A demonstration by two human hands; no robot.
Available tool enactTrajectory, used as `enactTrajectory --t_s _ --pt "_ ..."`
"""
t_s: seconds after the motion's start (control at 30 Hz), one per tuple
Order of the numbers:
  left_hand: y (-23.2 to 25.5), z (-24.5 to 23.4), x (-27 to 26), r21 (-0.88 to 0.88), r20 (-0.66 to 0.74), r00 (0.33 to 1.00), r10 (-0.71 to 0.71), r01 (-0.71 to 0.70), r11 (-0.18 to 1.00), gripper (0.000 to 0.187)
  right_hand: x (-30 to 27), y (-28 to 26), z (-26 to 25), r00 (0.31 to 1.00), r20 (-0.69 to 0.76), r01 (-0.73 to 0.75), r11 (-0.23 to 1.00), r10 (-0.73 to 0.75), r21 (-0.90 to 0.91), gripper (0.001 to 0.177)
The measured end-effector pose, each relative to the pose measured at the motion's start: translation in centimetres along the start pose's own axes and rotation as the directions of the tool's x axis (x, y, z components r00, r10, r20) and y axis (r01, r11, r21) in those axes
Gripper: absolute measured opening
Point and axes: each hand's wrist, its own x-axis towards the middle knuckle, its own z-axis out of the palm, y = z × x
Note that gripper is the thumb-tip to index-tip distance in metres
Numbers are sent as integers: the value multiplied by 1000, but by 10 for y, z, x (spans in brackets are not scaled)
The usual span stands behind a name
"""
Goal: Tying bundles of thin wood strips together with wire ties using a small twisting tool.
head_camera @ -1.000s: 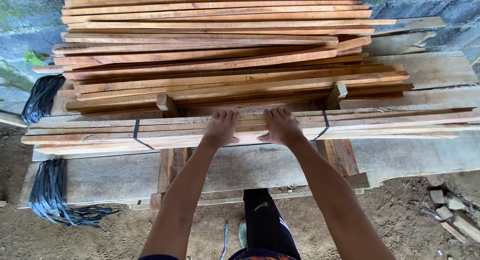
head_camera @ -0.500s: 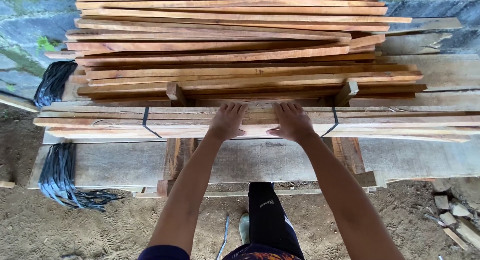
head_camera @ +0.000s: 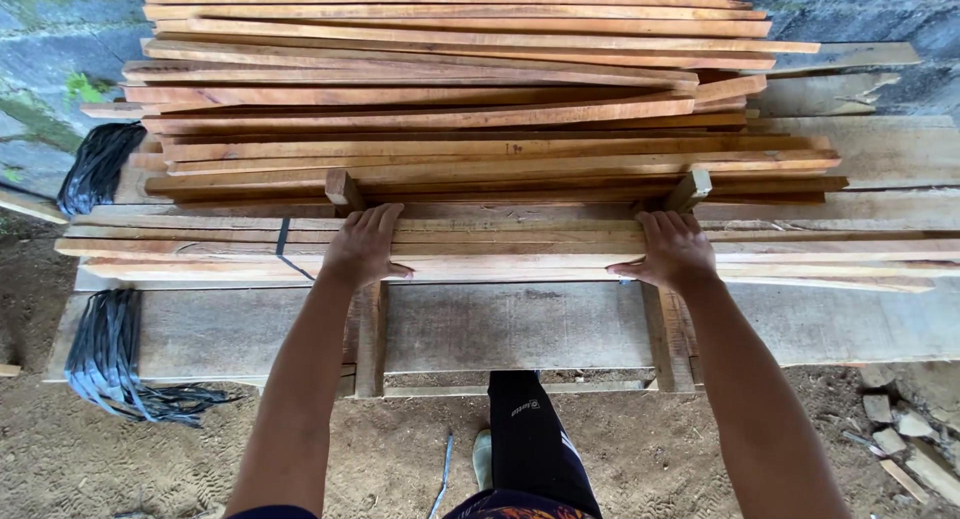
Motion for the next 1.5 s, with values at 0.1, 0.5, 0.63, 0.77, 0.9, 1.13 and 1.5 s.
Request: enactTrajectory --t_s 0.1,0.5,0.63,0.77,0.9,1.13,1.5 --pt "-12 28 1 52 -53 998 28 -26 998 105 0 5 11 1000 -4 4 1000 -4 22 87" --pt "-15 37 3 131 -222 967 126 -99 987 97 -6 9 25 996 -88 23 999 -19 45 86" --pt "-13 35 4 150 -227 966 126 -93 984 97 -3 11 26 993 -109 39 999 -35 34 89" --pt "-4 22 4 127 -114 993 33 -19 992 97 -4 11 24 995 -98 29 999 -26 37 85" --pt "2 31 3 101 1 996 -88 88 991 100 -1 14 20 992 -124 36 996 -26 78 84" --pt "139 1 76 -28 102 995 -7 10 1000 101 -16 16 35 1000 13 -10 985 7 171 84" --pt "361 45 217 -191 173 978 118 -84 978 117 -73 161 -6 876 444 43 946 -191 322 110"
